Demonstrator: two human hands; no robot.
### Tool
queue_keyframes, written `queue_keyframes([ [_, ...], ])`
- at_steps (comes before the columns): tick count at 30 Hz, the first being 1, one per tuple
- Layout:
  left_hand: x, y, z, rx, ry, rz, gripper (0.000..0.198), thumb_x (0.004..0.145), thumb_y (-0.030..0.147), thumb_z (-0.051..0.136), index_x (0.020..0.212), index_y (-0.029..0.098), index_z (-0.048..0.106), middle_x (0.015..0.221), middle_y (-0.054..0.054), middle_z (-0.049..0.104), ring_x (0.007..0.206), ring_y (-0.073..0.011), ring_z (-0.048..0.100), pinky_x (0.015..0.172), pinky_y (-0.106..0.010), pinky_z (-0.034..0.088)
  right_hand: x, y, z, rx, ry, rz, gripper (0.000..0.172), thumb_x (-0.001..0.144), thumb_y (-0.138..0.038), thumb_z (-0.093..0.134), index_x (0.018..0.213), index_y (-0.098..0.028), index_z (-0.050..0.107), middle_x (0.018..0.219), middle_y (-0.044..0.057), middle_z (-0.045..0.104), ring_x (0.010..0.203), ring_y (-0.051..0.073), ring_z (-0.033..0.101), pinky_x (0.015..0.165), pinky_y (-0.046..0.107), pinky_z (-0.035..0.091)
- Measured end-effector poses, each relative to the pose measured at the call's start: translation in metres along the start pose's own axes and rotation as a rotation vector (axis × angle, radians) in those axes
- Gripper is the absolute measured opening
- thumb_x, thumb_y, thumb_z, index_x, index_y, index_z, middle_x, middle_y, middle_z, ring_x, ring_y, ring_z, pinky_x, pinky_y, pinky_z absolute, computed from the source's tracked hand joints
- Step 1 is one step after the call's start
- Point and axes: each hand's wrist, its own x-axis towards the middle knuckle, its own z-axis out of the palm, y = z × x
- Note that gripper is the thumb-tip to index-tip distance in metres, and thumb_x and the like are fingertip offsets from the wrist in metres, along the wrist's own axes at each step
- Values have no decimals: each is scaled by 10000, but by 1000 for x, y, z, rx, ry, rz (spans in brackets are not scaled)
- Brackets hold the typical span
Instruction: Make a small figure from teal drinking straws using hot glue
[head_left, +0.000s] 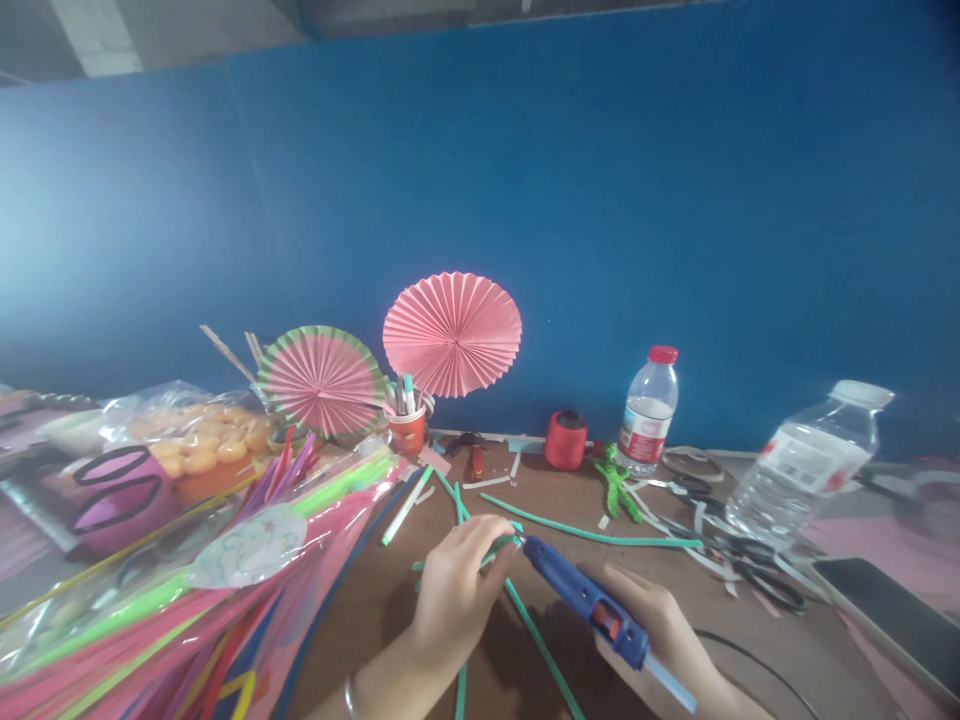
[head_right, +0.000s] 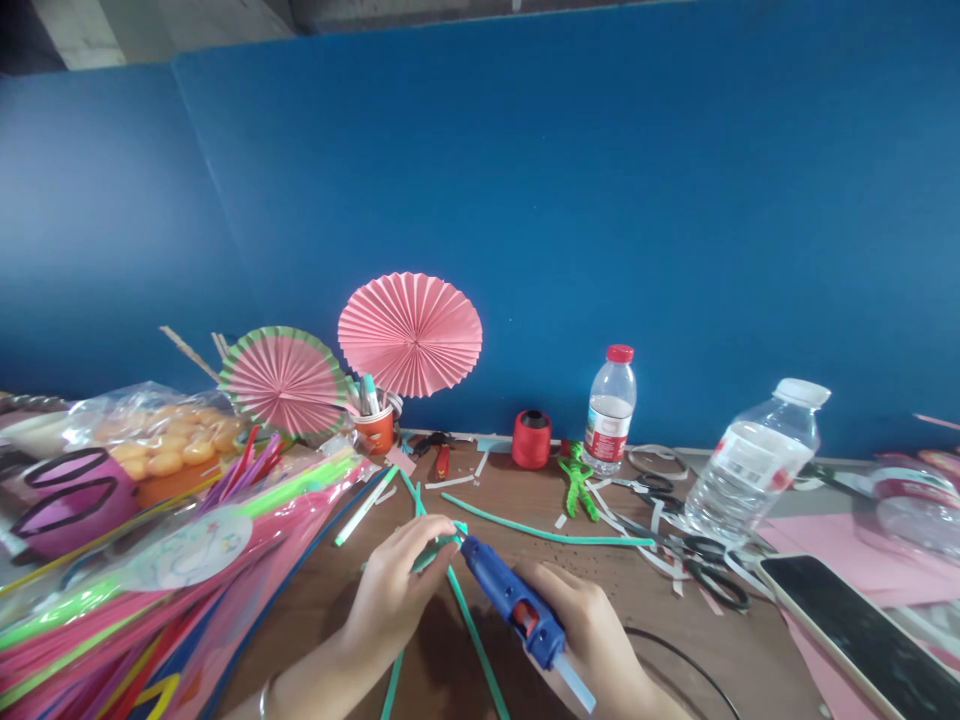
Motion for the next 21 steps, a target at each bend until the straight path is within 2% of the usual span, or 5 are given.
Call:
queue_keyframes([
  [7, 1, -2, 1, -32, 25, -5, 98, 819, 186, 504, 876, 226, 571, 903, -17, 655, 867, -159, 592, 783, -266, 447, -2, 0, 0, -29, -85, 151, 256, 707, -111, 426, 878, -176, 605, 708, 10, 637, 634, 148, 598, 611, 201, 449],
  [13, 1, -1, 1, -60, 20, -19, 87, 820, 193, 501, 869, 221, 567, 893, -19, 643, 849, -158, 588, 767, -264, 446, -2, -4, -1, 27, -40, 209, 233, 743, -189, 497, 936, -150, 622, 707, 15, 657, 646, 154, 612, 619, 193, 468],
  [15, 1, 0, 0, -63, 21, -25, 78, 820, 207, 506, 867, 216, 567, 880, -23, 642, 838, -160, 588, 760, -263, 447, -4, 0, 0, 42, 12, 225, 208, 725, -224, 530, 890, -164, 643, 685, 14, 667, 623, 157, 616, 603, 192, 479],
  [18, 0, 2, 0, -62, 21, -37, 72, 822, 222, 510, 863, 211, 567, 876, -25, 639, 836, -161, 588, 758, -261, 446, -9, 16, 7, 64, 168, 262, 198, 650, -265, 603, 822, -191, 666, 683, 17, 685, 622, 179, 632, 593, 204, 500],
  [21, 0, 4, -1, -74, 15, -49, 74, 826, 228, 504, 855, 211, 570, 877, -25, 638, 838, -162, 589, 754, -259, 447, -17, 36, 19, 45, 325, 339, 303, 615, -297, 630, 892, -178, 660, 801, 54, 698, 725, 219, 650, 654, 244, 516],
])
